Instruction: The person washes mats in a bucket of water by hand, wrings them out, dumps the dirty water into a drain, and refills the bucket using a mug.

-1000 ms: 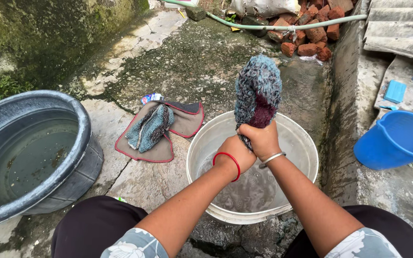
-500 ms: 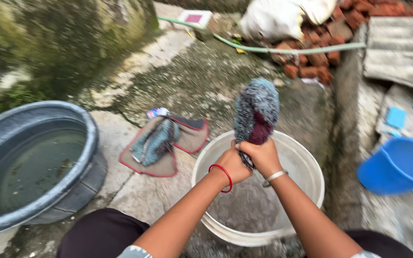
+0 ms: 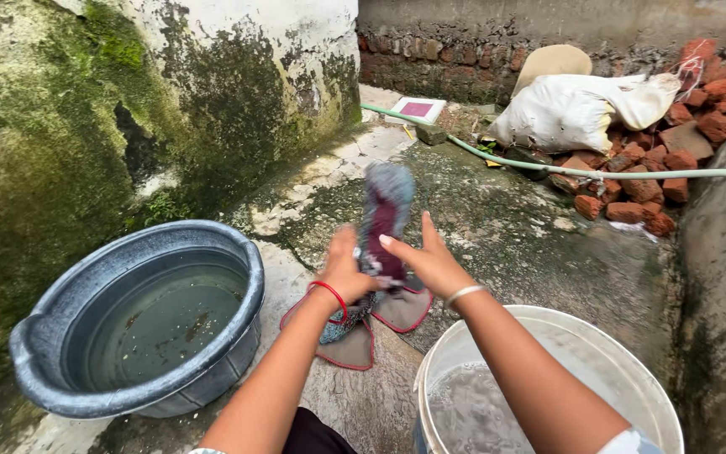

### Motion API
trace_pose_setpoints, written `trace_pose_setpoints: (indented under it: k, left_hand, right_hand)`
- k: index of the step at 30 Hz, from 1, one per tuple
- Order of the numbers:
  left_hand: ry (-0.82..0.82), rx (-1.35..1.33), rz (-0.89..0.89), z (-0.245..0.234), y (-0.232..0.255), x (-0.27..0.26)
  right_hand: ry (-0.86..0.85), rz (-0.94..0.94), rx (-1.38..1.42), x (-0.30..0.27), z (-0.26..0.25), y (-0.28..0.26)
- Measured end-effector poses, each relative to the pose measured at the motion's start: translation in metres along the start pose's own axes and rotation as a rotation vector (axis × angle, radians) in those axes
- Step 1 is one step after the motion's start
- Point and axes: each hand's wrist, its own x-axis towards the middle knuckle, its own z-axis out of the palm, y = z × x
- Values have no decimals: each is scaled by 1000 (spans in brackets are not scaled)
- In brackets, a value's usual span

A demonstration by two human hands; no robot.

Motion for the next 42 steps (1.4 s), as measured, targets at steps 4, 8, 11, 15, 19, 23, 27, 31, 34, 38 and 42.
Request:
trace_pose_setpoints:
  k: [4,8,11,15,19,23,27,31,34,38,42]
  left_hand:
    - [290,464,-222,16,-16,-6]
    - [-100,355,-456,85,-27,-16]
    - [-307,216,-442,142,-45,-27]
    - [-422,-23,-609,173,-61,-51]
    - [-486,-683,-666,173,-51,-65]
    - [-327,-639,-596,188,-54,-55]
    - [-310,-668,-485,205,-63,-53]
    - [-262,-66,-264,189,-57,-52]
    - [-250,271,-176,181,-44,-57]
    - [-261,455,-262,180,-24,-55]
    - [-272,421,-325,177,-14,-56]
  right_hand:
    - [2,183,-282,-4,-21,16]
    - [-85,427,-495,-39,-73,35]
    - [-91,464,-624,-60,-109,54]
    - [-77,482,-760,-88,-161,98]
    - [-21,558,-918,-123,-225,165]
    - [304,1059,-409,-188,-291,212]
    - [413,1283,287,-254,-282,187]
    - [357,1425,584,-262,-261,139]
    - [310,1496,577,-263,-258,127]
    - [89,1664,338,-276,-254,137]
    - [250,1665,534,-282,-250,141]
